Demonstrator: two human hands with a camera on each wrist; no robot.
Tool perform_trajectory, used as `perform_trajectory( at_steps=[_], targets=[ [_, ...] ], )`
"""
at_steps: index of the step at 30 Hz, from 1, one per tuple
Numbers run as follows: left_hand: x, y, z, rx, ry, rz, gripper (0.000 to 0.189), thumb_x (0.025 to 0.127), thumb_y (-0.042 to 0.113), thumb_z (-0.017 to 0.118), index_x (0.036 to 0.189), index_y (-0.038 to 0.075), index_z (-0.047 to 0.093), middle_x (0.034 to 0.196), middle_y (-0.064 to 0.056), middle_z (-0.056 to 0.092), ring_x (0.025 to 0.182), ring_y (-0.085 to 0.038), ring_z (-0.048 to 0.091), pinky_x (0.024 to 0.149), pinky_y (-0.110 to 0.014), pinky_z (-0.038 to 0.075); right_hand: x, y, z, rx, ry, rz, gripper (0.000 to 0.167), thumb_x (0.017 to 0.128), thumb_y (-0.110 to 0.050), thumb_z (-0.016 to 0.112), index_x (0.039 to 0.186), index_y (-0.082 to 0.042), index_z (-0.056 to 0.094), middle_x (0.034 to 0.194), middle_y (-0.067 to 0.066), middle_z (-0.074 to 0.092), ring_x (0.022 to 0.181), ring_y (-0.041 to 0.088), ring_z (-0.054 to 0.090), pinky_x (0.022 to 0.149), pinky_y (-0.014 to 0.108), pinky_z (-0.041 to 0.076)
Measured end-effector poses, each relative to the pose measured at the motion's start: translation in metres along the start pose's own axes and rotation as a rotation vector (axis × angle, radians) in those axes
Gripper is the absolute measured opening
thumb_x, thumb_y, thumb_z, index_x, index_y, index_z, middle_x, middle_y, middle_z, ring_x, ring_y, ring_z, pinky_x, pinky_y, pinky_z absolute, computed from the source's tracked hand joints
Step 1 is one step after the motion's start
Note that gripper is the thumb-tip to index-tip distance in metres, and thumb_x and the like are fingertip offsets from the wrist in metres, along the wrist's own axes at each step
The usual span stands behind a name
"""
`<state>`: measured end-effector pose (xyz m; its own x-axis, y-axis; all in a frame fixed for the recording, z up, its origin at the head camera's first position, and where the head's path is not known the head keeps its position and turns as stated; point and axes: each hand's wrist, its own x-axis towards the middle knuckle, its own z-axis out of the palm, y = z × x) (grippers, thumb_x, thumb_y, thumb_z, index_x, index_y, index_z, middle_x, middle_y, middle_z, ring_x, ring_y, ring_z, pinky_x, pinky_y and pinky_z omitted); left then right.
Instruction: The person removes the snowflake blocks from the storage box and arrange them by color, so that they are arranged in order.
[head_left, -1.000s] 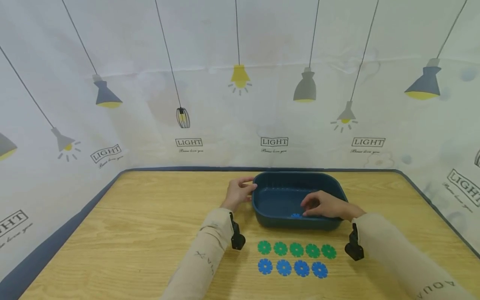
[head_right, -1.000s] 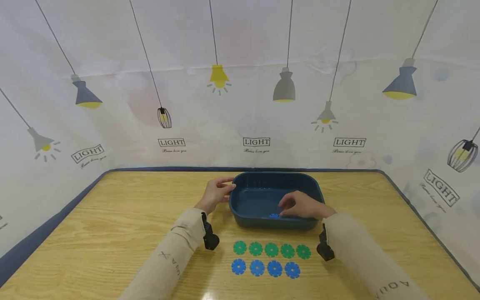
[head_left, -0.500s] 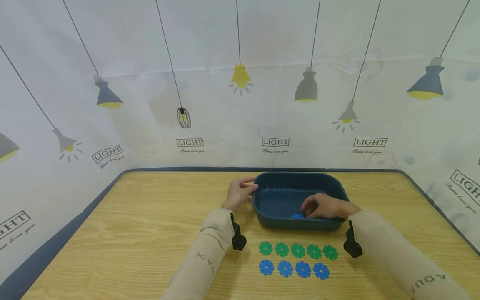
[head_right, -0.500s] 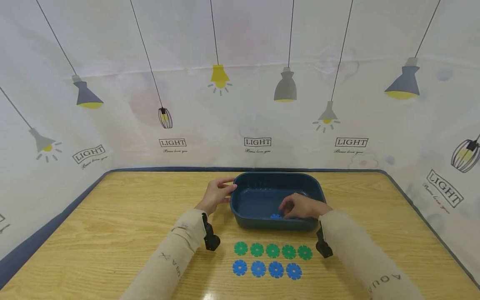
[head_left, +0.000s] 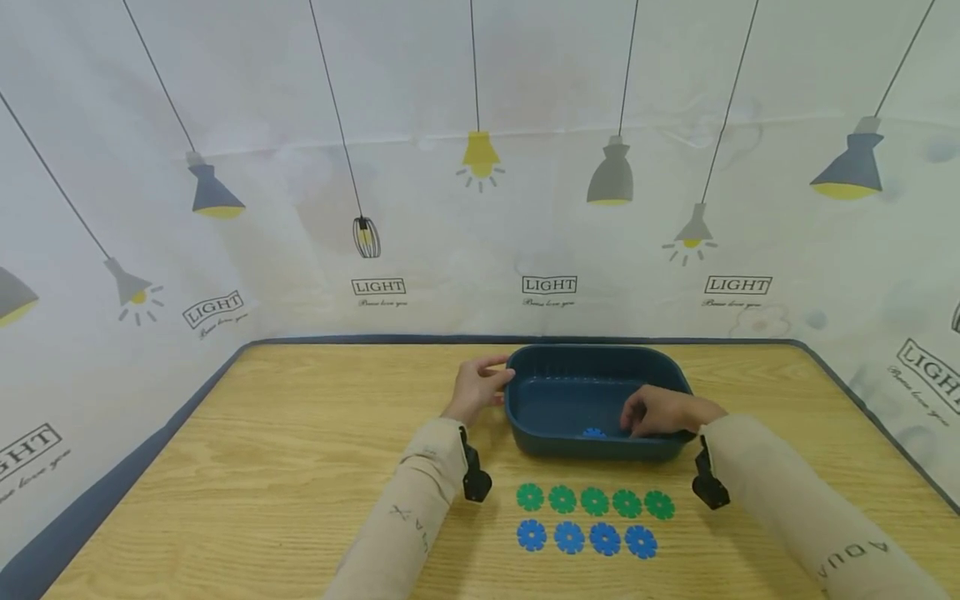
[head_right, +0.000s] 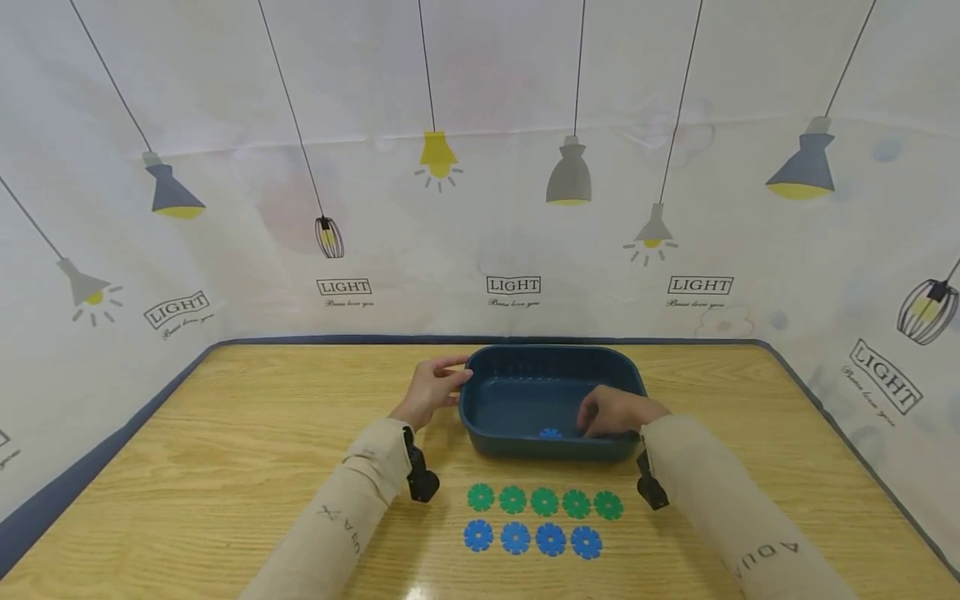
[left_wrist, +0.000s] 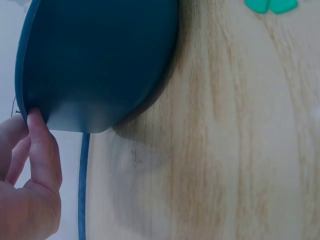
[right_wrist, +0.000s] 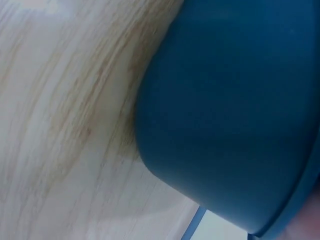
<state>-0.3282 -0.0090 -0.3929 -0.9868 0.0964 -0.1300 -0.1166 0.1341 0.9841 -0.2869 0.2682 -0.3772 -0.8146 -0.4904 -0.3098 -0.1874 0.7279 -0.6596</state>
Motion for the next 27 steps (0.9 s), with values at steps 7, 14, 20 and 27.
perform_trajectory(
  at_steps=[7,14,20,27],
  targets=[
    [0.000,-0.001,0.000,-0.005,0.004,-0.003,0.032,0.084,0.012,0.062,0.115,0.009,0.060,0.093,-0.013,0.061,0.081,-0.029,0.062,0.060,-0.031,0.053,0.000,-0.004,0.004,0.009,-0.047,0.041,0.015,0.080,0.008,0.054,0.091,0.000,0.061,0.084,0.005,0.057,0.074,0.014,0.051,0.065,0.028,0.045],
    [0.000,-0.001,0.000,-0.004,0.009,0.010,0.032,0.084,0.011,0.061,0.115,0.008,0.060,0.093,-0.013,0.061,0.079,-0.030,0.062,0.058,-0.030,0.053,0.007,-0.007,0.009,0.030,-0.035,-0.018,0.019,0.082,0.010,0.050,0.095,0.000,0.061,0.085,0.003,0.057,0.074,0.015,0.051,0.065,0.029,0.046],
    [0.001,-0.001,0.001,-0.005,0.009,0.015,0.032,0.084,0.011,0.061,0.115,0.007,0.060,0.093,-0.014,0.061,0.076,-0.028,0.063,0.056,-0.028,0.052,0.013,-0.011,0.014,0.053,-0.008,-0.034,0.019,0.082,0.010,0.051,0.098,0.004,0.059,0.084,0.005,0.057,0.072,0.014,0.052,0.064,0.029,0.046],
    [0.001,-0.002,0.001,-0.002,0.009,0.019,0.031,0.084,0.011,0.061,0.115,0.007,0.060,0.094,-0.014,0.061,0.078,-0.030,0.062,0.055,-0.027,0.052,0.023,-0.011,0.019,0.080,0.046,-0.054,0.018,0.078,0.007,0.059,0.096,0.007,0.058,0.078,0.007,0.056,0.068,0.013,0.052,0.061,0.028,0.046]
  ],
)
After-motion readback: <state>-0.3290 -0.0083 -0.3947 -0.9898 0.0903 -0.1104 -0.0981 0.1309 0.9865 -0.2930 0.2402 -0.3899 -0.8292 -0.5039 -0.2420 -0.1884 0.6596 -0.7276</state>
